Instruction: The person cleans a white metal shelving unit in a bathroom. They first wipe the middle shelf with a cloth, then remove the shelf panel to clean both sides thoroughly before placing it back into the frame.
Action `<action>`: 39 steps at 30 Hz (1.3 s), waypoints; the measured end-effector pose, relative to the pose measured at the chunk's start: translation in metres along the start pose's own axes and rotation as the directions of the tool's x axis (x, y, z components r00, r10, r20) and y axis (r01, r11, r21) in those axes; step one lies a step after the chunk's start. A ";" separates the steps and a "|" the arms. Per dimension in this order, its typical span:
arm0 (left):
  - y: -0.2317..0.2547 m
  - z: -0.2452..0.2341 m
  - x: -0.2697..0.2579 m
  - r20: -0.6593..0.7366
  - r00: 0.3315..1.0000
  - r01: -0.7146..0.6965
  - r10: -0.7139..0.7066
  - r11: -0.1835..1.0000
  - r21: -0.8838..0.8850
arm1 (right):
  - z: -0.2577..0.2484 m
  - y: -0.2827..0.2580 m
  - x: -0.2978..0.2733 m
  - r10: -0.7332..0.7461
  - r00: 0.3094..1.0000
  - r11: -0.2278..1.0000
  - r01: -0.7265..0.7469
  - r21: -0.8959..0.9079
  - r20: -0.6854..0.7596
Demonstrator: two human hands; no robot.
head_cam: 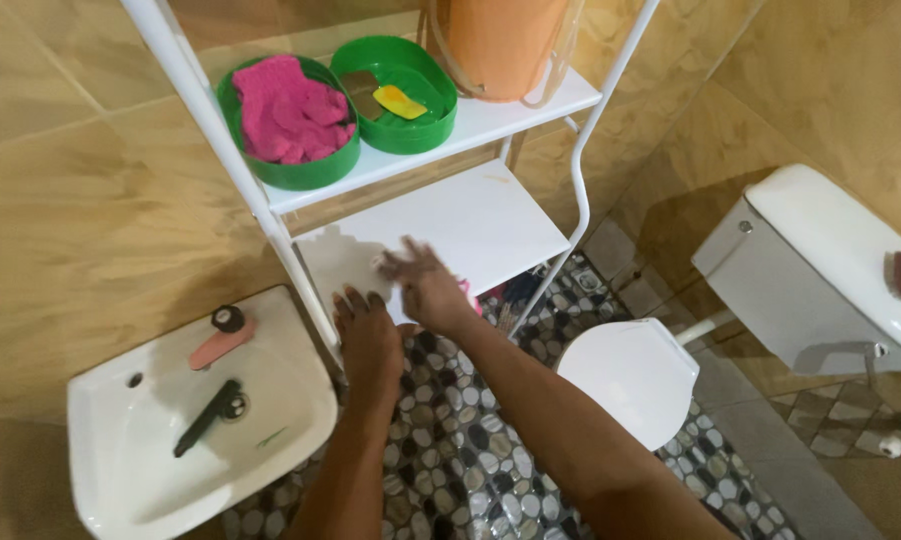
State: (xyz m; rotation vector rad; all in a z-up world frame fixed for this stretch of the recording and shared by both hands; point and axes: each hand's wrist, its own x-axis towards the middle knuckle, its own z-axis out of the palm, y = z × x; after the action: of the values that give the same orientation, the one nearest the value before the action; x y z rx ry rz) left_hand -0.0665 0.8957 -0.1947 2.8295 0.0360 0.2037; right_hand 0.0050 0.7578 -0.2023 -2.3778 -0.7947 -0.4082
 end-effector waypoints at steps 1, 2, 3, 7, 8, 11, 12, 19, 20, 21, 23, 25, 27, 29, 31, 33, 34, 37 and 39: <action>0.004 -0.006 0.003 0.025 1.000 0.013 -0.013 1.000 0.005 | -0.010 0.000 0.000 0.010 0.997 0.997 -0.015 -0.072 -0.074; 0.006 -0.012 0.005 0.049 0.998 0.026 -0.027 1.000 0.011 | -0.023 0.003 0.004 0.151 0.987 0.982 -0.156 -0.103 -0.050; 0.007 -0.015 0.004 0.080 0.996 0.041 -0.043 0.999 0.020 | -0.035 0.007 0.008 0.295 0.955 0.946 -0.296 -0.133 -0.028; 0.007 -0.020 0.003 0.042 0.999 -0.007 0.006 1.000 0.020 | -0.065 0.030 0.010 0.459 0.847 0.855 -0.503 -0.125 -0.269; 0.006 -0.021 0.002 0.052 0.998 -0.025 0.023 0.999 0.047 | -0.061 0.037 0.012 0.464 0.840 0.851 -0.510 -0.121 -0.280; 0.006 -0.019 0.007 0.104 0.995 -0.004 -0.004 0.997 0.080 | -0.027 0.056 0.022 0.364 0.884 0.889 -0.424 -0.175 -0.293; 0.006 -0.018 0.009 0.125 0.992 0.015 -0.026 0.996 0.084 | -0.012 0.056 0.026 0.246 0.929 0.919 -0.314 -0.237 -0.275; 0.000 -0.010 0.021 0.238 0.964 0.093 -0.122 0.987 0.132 | 0.005 -0.015 0.003 -0.123 0.992 0.961 0.119 0.250 0.001; 0.003 -0.014 0.022 0.273 0.954 0.082 -0.123 0.984 0.157 | -0.002 -0.013 0.004 -0.137 0.990 0.969 0.128 0.213 0.026; 0.005 -0.020 0.021 0.311 0.942 0.068 -0.123 0.981 0.182 | -0.006 -0.008 0.002 -0.145 0.988 0.975 0.135 0.177 0.050; 0.010 -0.031 0.016 0.286 0.952 0.082 -0.112 0.990 0.115 | -0.015 0.020 -0.013 -0.148 0.988 0.974 0.153 0.166 -0.045; 0.017 -0.039 0.014 0.287 0.950 0.101 -0.123 0.991 0.091 | -0.025 0.066 -0.029 -0.023 0.989 1.000 0.025 0.010 -0.146; 0.020 -0.043 0.015 0.310 0.936 0.137 -0.168 0.983 0.120 | -0.040 0.118 -0.033 0.122 0.978 0.954 -0.162 -0.253 -0.167; 0.019 -0.041 0.015 0.306 0.938 0.142 -0.164 0.985 0.094 | -0.054 0.163 -0.031 0.272 0.935 0.904 -0.329 -0.273 -0.228; 0.016 -0.036 0.016 0.296 0.944 0.127 -0.148 0.988 0.087 | -0.048 0.186 -0.018 0.342 0.887 0.870 -0.424 -0.251 -0.310; 0.014 -0.031 0.016 0.281 0.953 0.090 -0.115 0.991 0.101 | -0.040 0.194 -0.005 0.234 0.887 0.862 -0.378 -0.338 -0.397; 0.014 -0.031 0.017 0.289 0.950 0.091 -0.119 0.990 0.110 | -0.035 0.190 -0.001 0.314 0.893 0.859 -0.412 -0.303 -0.323; 0.022 -0.037 0.017 0.299 0.942 0.124 -0.152 0.986 0.109 | -0.007 0.155 0.020 0.288 0.941 0.915 -0.325 -0.237 -0.180; 0.032 -0.038 0.013 0.293 0.935 0.190 -0.200 0.980 0.063 | 0.007 0.122 0.025 0.087 0.987 0.985 -0.105 -0.140 -0.133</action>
State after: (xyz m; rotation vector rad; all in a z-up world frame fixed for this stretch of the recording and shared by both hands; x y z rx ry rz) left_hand -0.0587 0.8773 -0.1471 2.8334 0.2551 -0.2712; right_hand 0.1014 0.6944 -0.2498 -2.4853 -0.6080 -0.5890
